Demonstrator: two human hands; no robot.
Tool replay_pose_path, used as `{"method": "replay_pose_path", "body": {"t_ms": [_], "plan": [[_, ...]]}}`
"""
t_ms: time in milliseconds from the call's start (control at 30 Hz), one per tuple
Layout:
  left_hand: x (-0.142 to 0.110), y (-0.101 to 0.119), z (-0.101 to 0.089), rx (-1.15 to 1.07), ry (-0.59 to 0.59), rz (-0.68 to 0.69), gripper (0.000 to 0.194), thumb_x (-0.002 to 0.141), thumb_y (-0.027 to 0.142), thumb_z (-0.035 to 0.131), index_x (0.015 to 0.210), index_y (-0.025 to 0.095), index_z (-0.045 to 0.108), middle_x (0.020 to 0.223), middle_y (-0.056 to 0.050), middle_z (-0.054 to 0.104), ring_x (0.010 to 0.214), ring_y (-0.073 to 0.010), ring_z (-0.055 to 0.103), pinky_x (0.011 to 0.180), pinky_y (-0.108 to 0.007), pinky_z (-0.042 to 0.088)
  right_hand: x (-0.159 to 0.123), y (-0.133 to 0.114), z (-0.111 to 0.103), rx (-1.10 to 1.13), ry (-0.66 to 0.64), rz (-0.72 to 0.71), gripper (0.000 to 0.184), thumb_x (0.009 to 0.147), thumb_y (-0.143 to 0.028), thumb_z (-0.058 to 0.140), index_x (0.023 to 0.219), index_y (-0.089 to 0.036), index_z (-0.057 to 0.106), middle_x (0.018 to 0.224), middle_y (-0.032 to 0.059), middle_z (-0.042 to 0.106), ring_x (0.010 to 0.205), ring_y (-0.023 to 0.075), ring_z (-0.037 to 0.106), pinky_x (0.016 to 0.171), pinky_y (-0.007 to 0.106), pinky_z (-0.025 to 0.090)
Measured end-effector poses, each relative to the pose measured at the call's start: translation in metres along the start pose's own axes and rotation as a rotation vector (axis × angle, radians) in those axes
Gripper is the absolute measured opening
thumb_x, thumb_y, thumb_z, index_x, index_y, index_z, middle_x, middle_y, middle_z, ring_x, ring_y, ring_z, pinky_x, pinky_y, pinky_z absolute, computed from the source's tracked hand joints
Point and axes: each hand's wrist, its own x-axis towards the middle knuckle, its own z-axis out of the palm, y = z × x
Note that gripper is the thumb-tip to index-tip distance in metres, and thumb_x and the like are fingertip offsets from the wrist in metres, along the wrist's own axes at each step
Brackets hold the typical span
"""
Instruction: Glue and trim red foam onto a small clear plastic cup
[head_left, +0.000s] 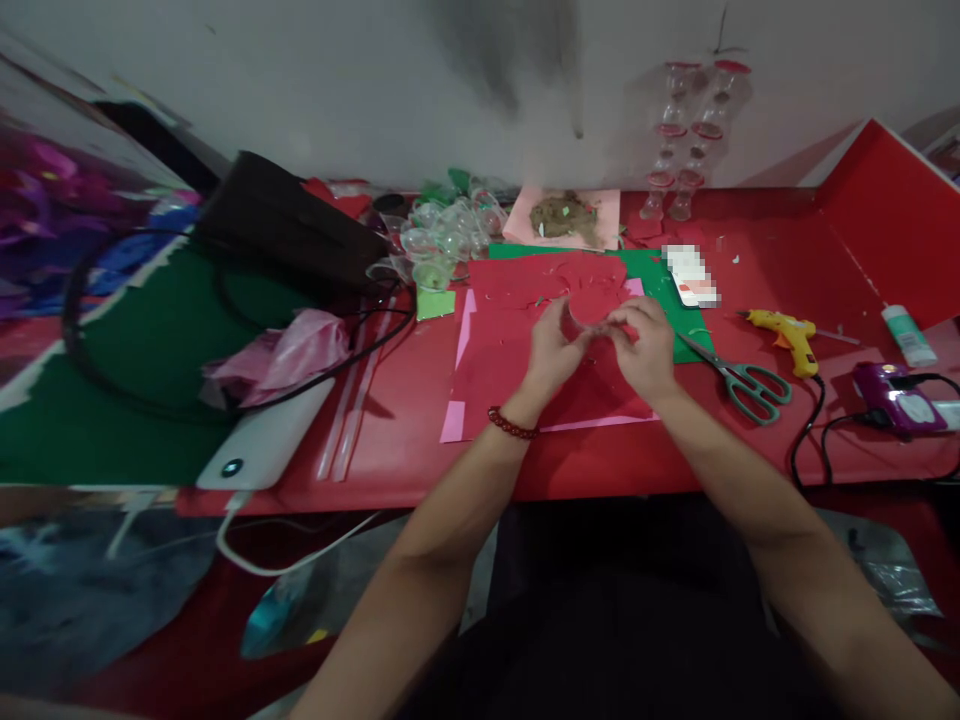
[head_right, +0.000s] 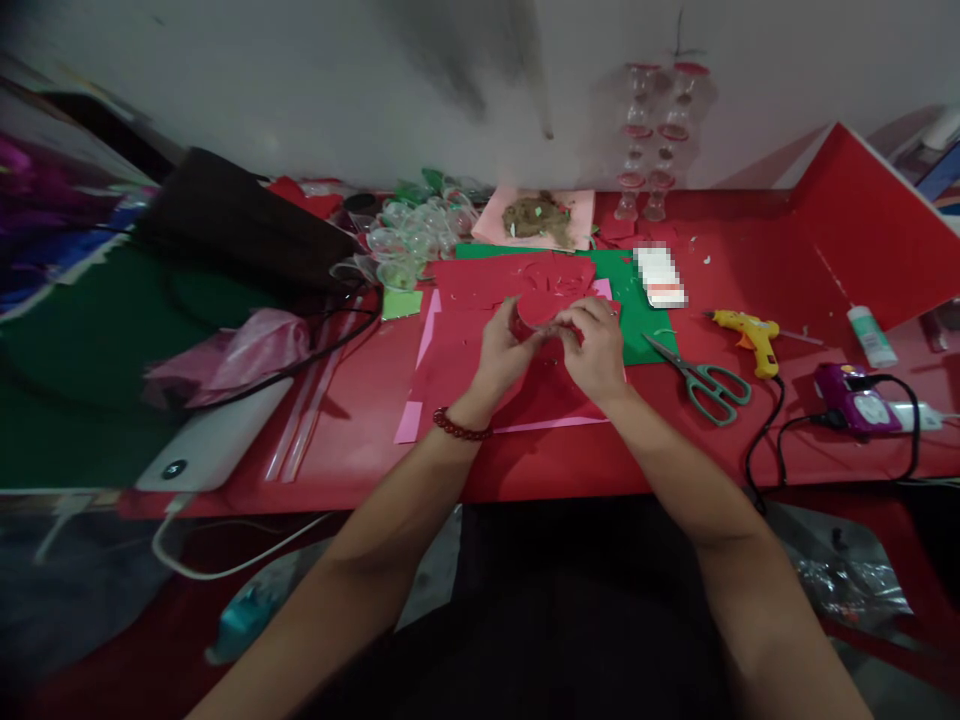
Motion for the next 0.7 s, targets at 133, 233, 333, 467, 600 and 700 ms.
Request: {"method": "replay_pose_path", "body": {"t_ms": [133, 233, 333, 467, 600, 700], "plan": [[0.0045, -0.0019, -0.0064, 0.168, -0.026, 0.124, 0.041, 0.078, 0.022, 0.078, 0.115, 0.022, 0.061, 0.117, -0.010, 0.070, 0.112, -0.0283, 0.065, 0.103, -0.047, 0.053, 0.0036, 0.0019, 0.0023, 0.064, -0.079, 0.120, 0.019, 0.087, -0.011, 0.061, 0.073, -0.023, 0.058, 0.084, 0.0029, 0.062, 0.084, 0.0207, 0.057, 0.083, 0.037, 0.049], [0.0041, -0.0008, -0.0059, 0.192, -0.018, 0.126, 0.037, 0.079, 0.022, 0.077, 0.112, 0.022, 0.061, 0.117, -0.011, 0.068, 0.112, -0.0284, 0.064, 0.102, -0.046, 0.052, 0.0034, -0.0002, 0.0040, 0.051, -0.070, 0.135, 0.020, 0.087, -0.011, 0.059, 0.074, -0.024, 0.055, 0.085, 0.0033, 0.061, 0.088, 0.0212, 0.057, 0.088, 0.038, 0.048], [0.0035, 0.0009, -0.0040, 0.155, 0.001, 0.083, 0.029, 0.078, 0.027, 0.079, 0.099, 0.022, 0.059, 0.103, -0.007, 0.066, 0.099, -0.0254, 0.062, 0.094, -0.042, 0.054, 0.0019, -0.0024, 0.0056, 0.083, -0.075, 0.159, 0.018, 0.090, -0.013, 0.056, 0.076, -0.024, 0.053, 0.086, 0.0040, 0.062, 0.087, 0.0212, 0.057, 0.088, 0.038, 0.047], [0.0031, 0.0030, -0.0026, 0.050, -0.010, 0.056, 0.031, 0.076, 0.028, 0.081, 0.095, 0.023, 0.057, 0.097, -0.004, 0.064, 0.093, -0.0226, 0.060, 0.090, -0.040, 0.053, 0.0004, -0.0028, 0.0072, 0.204, -0.093, 0.269, 0.018, 0.096, -0.026, 0.056, 0.079, -0.024, 0.051, 0.084, 0.0025, 0.061, 0.082, 0.0190, 0.056, 0.082, 0.034, 0.047], [0.0003, 0.0045, -0.0014, -0.041, -0.023, 0.000, 0.032, 0.078, 0.031, 0.082, 0.098, 0.022, 0.059, 0.100, -0.003, 0.064, 0.094, -0.0205, 0.061, 0.093, -0.039, 0.054, -0.0011, -0.0042, 0.0082, 0.368, -0.105, 0.357, 0.026, 0.099, -0.045, 0.055, 0.083, -0.024, 0.051, 0.082, 0.0010, 0.060, 0.080, 0.0169, 0.055, 0.080, 0.032, 0.048], [-0.0013, 0.0030, -0.0008, -0.080, -0.039, -0.027, 0.034, 0.080, 0.029, 0.081, 0.105, 0.021, 0.060, 0.104, -0.004, 0.065, 0.098, -0.0211, 0.064, 0.096, -0.041, 0.056, -0.0017, -0.0060, 0.0084, 0.424, -0.124, 0.402, 0.037, 0.098, -0.057, 0.053, 0.082, -0.025, 0.048, 0.081, 0.0006, 0.058, 0.081, 0.0164, 0.055, 0.078, 0.031, 0.047]]}}
